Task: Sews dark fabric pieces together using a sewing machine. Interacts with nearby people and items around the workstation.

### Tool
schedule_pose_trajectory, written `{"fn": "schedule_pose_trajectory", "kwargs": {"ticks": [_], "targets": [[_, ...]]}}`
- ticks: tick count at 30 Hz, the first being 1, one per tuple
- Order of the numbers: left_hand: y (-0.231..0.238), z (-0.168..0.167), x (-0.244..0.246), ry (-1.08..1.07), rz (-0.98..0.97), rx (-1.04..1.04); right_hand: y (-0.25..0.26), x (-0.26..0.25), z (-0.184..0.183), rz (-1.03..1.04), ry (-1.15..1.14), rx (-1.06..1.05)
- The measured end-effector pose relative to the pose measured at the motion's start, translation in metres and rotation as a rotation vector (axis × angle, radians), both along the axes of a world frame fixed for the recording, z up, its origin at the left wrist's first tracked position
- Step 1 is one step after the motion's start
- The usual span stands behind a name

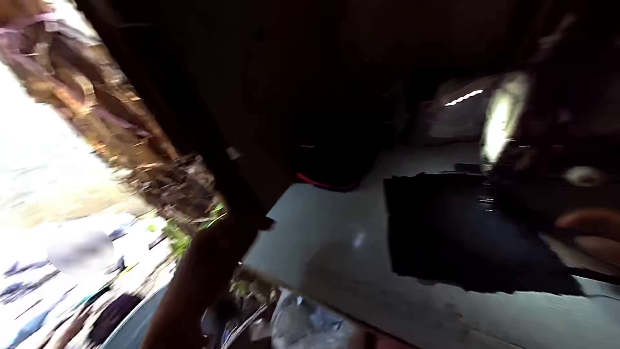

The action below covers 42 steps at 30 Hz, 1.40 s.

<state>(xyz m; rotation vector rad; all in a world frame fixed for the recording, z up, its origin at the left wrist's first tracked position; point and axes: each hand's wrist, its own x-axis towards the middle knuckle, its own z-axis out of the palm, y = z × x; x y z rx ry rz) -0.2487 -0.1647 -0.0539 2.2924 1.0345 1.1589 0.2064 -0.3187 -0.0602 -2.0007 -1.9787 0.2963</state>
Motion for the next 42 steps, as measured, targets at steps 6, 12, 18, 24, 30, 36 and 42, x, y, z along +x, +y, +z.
{"fn": "schedule_pose_trajectory", "kwargs": {"ticks": [6, 12, 18, 24, 30, 36, 42], "targets": [[0.023, -0.026, 0.237, 0.289, -0.868, 0.036, 0.037, 0.071, -0.102, 0.431, -0.092, 0.604], [0.064, -0.078, 0.281, 0.453, -1.043, 0.020, 0.038, 0.058, -0.112, 0.514, 0.009, 0.564], [0.090, -0.084, 0.282, 0.464, -0.980, 0.057, 0.038, 0.044, -0.107, 0.512, -0.035, 0.554], [0.061, -0.076, 0.287, 0.552, -0.681, -0.015, 0.038, 0.013, -0.097, 0.551, -0.100, 0.517], [0.025, -0.062, 0.293, 0.779, -0.349, 0.105, 0.040, 0.026, -0.101, 0.488, -0.022, 0.429], [0.066, -0.084, 0.286, 0.297, -0.976, 0.232, 0.048, 0.048, -0.102, 0.445, -0.047, 0.416], [0.076, -0.087, 0.282, 0.368, -0.920, 0.191, 0.049, 0.052, -0.089, 0.371, -0.004, 0.224]]}}
